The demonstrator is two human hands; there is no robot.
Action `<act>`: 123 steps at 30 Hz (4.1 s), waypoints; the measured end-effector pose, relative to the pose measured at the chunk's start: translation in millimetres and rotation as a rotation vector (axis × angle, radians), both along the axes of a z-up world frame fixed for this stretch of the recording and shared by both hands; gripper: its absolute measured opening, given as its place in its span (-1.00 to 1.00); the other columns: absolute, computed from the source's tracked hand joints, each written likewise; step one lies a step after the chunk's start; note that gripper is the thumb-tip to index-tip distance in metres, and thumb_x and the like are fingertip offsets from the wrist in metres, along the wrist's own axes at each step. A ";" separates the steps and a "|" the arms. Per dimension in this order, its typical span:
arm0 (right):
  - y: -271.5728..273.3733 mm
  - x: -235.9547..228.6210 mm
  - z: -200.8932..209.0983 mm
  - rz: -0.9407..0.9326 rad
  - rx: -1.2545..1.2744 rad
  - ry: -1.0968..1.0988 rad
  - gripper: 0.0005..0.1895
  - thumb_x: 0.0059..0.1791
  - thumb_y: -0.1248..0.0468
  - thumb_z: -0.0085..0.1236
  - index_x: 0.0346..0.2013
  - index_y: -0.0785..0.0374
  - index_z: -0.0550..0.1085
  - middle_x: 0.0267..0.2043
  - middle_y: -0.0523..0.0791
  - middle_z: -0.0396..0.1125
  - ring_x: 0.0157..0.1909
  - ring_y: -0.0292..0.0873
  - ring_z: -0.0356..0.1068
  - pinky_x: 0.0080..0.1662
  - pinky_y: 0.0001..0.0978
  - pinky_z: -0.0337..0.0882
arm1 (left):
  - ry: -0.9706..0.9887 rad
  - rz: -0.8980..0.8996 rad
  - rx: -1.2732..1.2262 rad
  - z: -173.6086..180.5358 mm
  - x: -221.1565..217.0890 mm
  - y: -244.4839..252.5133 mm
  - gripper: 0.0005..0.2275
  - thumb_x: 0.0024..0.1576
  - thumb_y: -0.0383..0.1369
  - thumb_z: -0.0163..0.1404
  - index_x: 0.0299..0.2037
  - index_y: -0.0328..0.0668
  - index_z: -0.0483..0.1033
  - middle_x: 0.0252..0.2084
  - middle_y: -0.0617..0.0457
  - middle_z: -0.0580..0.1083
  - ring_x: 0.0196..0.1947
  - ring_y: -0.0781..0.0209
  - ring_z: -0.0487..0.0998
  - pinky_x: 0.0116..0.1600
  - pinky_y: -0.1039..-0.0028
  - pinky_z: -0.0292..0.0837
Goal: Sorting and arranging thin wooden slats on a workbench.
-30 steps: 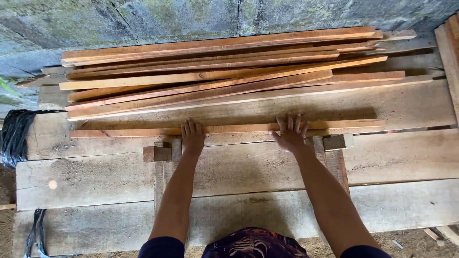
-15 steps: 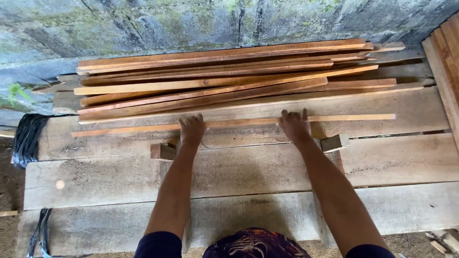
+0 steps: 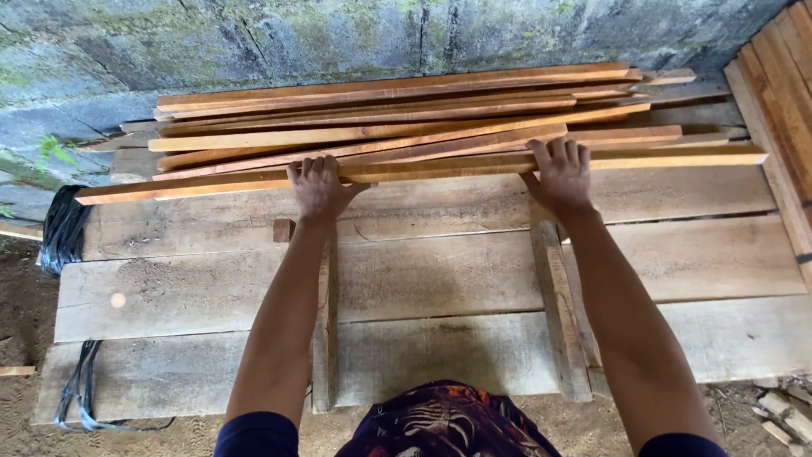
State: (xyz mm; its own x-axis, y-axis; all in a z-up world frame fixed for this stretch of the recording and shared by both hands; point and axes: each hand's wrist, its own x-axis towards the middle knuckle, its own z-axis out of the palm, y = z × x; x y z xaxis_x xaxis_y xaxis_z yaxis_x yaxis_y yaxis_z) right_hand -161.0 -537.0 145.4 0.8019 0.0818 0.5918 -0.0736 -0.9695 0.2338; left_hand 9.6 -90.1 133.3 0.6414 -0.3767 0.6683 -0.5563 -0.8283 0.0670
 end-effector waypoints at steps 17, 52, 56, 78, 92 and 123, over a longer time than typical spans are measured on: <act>26.9 -91.4 22.7 0.219 0.200 -0.073 -0.33 0.13 -0.29 -0.11 0.15 0.25 0.40 -0.09 0.00 0.23 -0.03 0.07 0.29 0.14 0.00 0.23 | -0.015 -0.124 0.013 47.0 -116.1 24.7 -0.40 0.16 0.32 -0.09 -0.11 -0.12 0.38 -0.29 0.01 0.33 -0.20 -0.03 0.45 0.20 0.04 0.26; 45.5 -121.7 -117.4 -0.112 0.573 0.780 -0.45 0.06 -0.24 -0.03 0.24 -0.11 0.33 0.34 -0.16 0.25 0.44 0.02 0.16 0.50 0.04 -0.12 | 0.954 -0.049 0.316 -125.0 -125.6 35.4 -0.50 0.13 0.33 -0.17 -0.05 0.17 0.29 0.12 0.16 0.36 0.27 0.02 0.34 0.39 0.02 -0.02; 34.5 -118.5 -138.6 -0.113 0.537 0.868 -0.45 0.09 -0.26 -0.06 0.24 -0.06 0.36 0.29 -0.11 0.32 0.40 0.05 0.24 0.48 0.05 -0.06 | 1.005 -0.023 0.402 -135.8 -125.5 37.0 -0.57 0.23 0.25 -0.23 0.03 0.19 0.30 0.19 0.16 0.35 0.31 0.05 0.32 0.42 0.06 -0.05; 31.4 -108.7 -154.7 -0.100 0.848 0.901 -0.42 0.05 -0.31 -0.05 0.12 -0.04 0.54 0.17 0.01 0.45 0.36 0.14 0.30 0.41 0.07 -0.04 | 1.025 0.009 0.462 -124.1 -129.9 32.8 -0.57 0.25 0.21 -0.21 0.10 0.20 0.28 0.25 0.12 0.32 0.35 0.06 0.26 0.44 0.13 -0.12; 47.6 -136.5 -110.3 -0.012 0.527 1.025 -0.49 -0.01 -0.12 0.18 0.03 0.11 0.29 -0.09 0.09 0.50 0.04 0.19 0.52 0.09 0.07 0.42 | 0.763 -0.004 0.569 -165.4 -133.4 37.1 -0.52 0.10 0.10 0.05 0.04 0.03 0.22 -0.07 0.05 0.51 0.04 0.03 0.56 0.17 0.05 0.38; 86.0 -142.3 -111.8 0.027 0.114 0.625 -0.59 -0.06 0.05 0.15 -0.04 0.06 0.26 -0.31 -0.18 0.40 -0.21 -0.06 0.52 0.05 -0.02 0.36 | 0.416 -0.005 0.550 -195.1 -148.5 54.3 -0.51 0.10 0.04 0.08 0.12 0.03 0.26 -0.31 0.22 0.48 -0.20 0.21 0.62 0.02 0.23 0.45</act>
